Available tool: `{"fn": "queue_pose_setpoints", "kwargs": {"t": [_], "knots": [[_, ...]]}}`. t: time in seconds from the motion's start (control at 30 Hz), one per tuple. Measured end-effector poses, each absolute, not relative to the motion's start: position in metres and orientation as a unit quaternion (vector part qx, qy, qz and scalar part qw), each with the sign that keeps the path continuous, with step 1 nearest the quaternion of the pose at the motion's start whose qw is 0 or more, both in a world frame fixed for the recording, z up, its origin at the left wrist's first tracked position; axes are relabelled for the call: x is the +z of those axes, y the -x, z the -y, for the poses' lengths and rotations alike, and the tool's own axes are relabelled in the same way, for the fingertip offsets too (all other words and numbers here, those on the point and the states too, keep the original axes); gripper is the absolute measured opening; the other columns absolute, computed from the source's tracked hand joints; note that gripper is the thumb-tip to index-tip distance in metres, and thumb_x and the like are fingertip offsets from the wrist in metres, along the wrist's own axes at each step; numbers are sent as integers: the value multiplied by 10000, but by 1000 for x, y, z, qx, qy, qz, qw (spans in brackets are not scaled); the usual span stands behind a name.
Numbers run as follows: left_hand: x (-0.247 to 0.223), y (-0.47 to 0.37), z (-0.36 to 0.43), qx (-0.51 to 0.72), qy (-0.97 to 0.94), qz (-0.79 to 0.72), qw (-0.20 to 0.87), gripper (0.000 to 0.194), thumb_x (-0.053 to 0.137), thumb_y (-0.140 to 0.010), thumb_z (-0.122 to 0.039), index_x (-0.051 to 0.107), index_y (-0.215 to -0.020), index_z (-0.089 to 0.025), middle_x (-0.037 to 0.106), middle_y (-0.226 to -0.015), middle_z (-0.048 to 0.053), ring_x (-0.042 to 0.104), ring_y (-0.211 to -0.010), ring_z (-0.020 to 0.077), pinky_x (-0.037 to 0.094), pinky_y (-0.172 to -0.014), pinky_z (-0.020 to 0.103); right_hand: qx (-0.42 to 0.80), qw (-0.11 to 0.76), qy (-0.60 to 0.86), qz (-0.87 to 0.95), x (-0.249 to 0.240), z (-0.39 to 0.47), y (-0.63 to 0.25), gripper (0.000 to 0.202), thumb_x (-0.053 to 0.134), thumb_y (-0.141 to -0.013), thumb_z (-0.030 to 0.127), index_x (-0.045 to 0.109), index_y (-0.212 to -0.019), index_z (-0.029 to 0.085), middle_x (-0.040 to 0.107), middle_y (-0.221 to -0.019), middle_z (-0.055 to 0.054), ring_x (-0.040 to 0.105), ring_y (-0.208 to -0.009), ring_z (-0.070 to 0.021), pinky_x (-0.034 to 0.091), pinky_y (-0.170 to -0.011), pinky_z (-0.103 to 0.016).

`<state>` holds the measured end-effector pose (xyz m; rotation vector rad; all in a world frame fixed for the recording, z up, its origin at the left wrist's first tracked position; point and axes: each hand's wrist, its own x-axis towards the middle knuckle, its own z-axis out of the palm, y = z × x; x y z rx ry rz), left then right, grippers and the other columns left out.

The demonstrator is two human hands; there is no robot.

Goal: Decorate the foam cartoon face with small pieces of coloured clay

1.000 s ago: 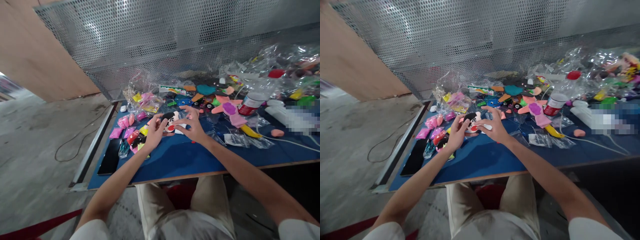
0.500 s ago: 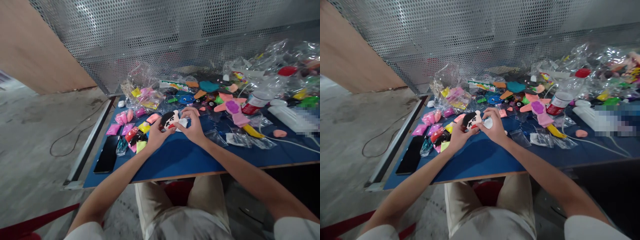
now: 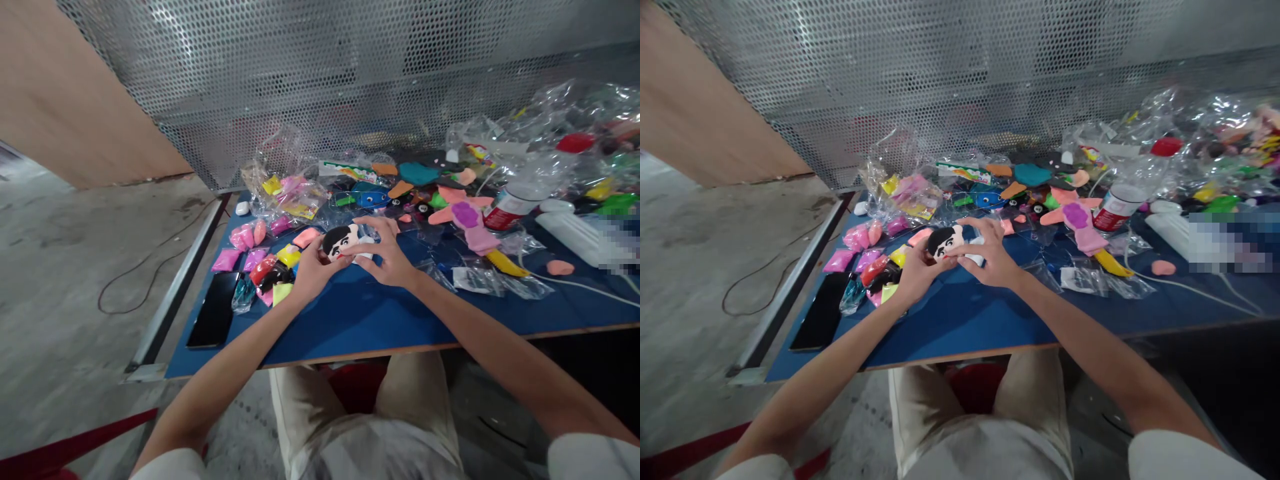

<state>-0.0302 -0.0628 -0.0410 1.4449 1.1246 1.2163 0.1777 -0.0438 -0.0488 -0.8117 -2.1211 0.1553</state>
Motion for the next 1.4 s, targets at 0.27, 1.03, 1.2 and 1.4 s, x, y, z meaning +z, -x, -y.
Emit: {"fn": "queue_pose_setpoints", "kwargs": {"t": [0.27, 1.03, 1.2, 1.4], "knots": [[-41, 32, 64, 477, -590, -464, 456, 732, 938, -676, -435, 637, -1318, -253, 768, -1121, 73, 736, -900, 234, 593, -749, 325, 74, 395, 337, 851, -49, 41, -179, 268, 575, -1044, 453, 839, -1089, 440, 436, -1603, 29, 398, -1419, -336, 315, -1197, -590], [20, 104, 1, 387, -720, -474, 327, 591, 855, -748, -516, 739, -1202, -157, 787, -1114, 91, 718, -983, 260, 585, -849, 344, 127, 565, 358, 733, -47, 35, -175, 465, 420, -1069, 589, 790, -1009, 314, 619, -1300, -75, 568, -1197, -294, 472, -1063, -522], [21, 132, -66, 267, -789, -496, 244, 514, 783, -758, -511, 739, -1112, -140, 768, -955, 57, 679, -872, 228, 547, -813, 332, 114, 542, 330, 764, -46, 38, -172, 452, 436, -1068, 597, 788, -1029, 316, 650, -1260, -76, 583, -1121, -279, 470, -1053, -523], [4, 127, -132, 180, -828, -494, 198, 406, 758, -720, -385, 746, -1037, -132, 743, -907, 71, 665, -871, 242, 536, -814, 344, 108, 485, 364, 788, -50, 33, -176, 467, 430, -1062, 614, 797, -1086, 326, 611, -1346, -85, 542, -1183, -303, 455, -1062, -538]]}}
